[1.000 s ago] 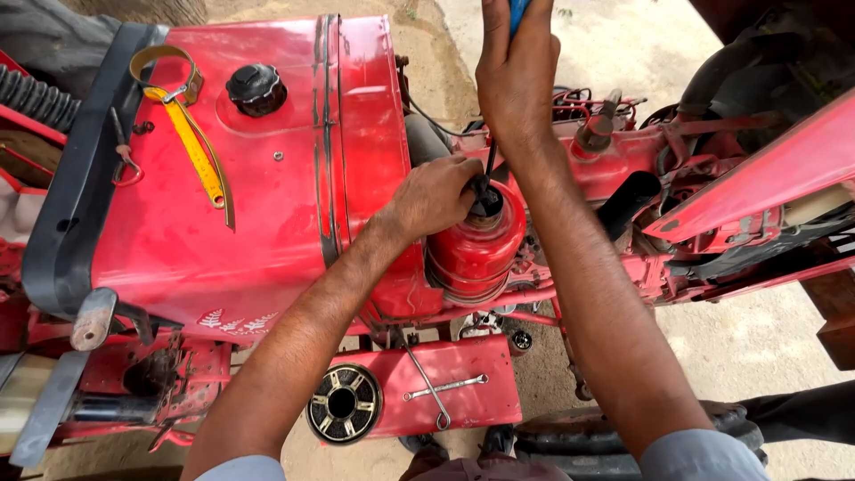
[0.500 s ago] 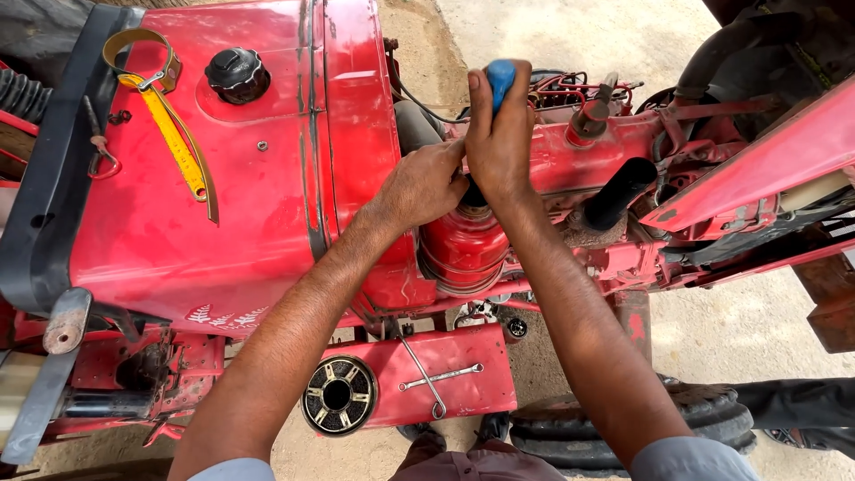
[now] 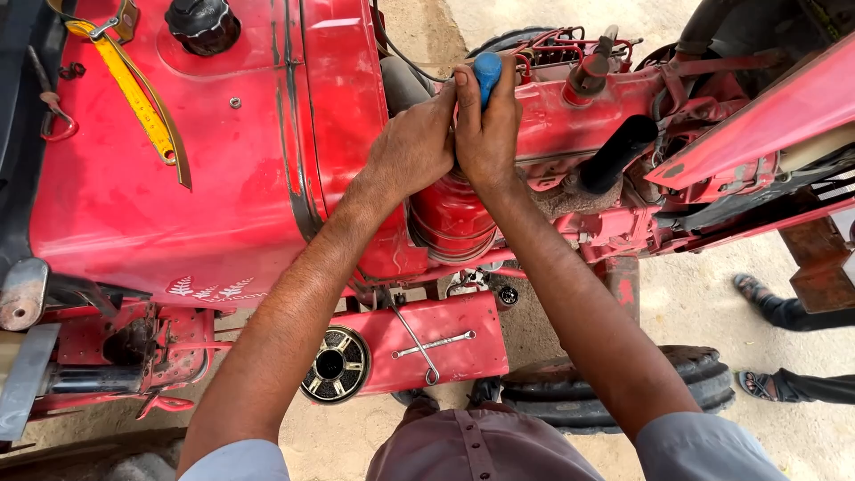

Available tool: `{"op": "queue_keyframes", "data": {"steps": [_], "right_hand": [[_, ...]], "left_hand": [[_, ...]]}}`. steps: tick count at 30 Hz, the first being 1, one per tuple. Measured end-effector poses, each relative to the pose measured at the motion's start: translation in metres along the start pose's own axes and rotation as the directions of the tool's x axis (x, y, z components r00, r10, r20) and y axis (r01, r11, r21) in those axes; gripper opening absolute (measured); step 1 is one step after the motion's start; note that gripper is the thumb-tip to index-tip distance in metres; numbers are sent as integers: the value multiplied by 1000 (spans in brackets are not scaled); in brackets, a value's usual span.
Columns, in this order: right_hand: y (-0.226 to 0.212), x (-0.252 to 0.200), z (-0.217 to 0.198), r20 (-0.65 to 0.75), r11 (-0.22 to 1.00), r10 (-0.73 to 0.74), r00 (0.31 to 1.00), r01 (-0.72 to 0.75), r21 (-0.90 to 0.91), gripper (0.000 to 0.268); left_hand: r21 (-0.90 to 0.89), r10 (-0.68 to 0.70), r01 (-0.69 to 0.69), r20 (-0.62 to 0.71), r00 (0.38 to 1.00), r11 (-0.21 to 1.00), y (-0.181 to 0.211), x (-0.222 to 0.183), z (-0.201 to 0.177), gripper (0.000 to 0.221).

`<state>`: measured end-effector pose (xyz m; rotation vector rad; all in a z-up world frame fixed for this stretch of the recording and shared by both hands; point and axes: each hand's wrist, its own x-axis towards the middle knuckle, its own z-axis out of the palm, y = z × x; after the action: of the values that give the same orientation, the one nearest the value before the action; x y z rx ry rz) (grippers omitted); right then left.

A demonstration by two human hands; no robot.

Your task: Cleaning and performing maintenance on a tractor engine and air filter component.

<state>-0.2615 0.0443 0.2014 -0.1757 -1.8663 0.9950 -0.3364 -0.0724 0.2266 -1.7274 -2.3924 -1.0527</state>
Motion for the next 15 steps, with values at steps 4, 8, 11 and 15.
{"op": "queue_keyframes", "data": {"steps": [4,8,11,15], "right_hand": [[2,-2,-1,14,998,60,998,-60,-2,31],[13,-22,-5,57,992,94,994,-89,-88,32],[17,-23,-4,82,991,92,992,-83,-107,32],[5,-20,-5,128,977,175,976,-157,-145,38]], "left_hand": [[25,-66,65,33,997,998,6,-1,-5,62],[57,-3,5,-22,1000,998,1,-2,4,52],[119,60,-49,-86,994,992,1,-3,1,56],[94,171,-150,-299,939,984,-2,-9,5,51]]}}
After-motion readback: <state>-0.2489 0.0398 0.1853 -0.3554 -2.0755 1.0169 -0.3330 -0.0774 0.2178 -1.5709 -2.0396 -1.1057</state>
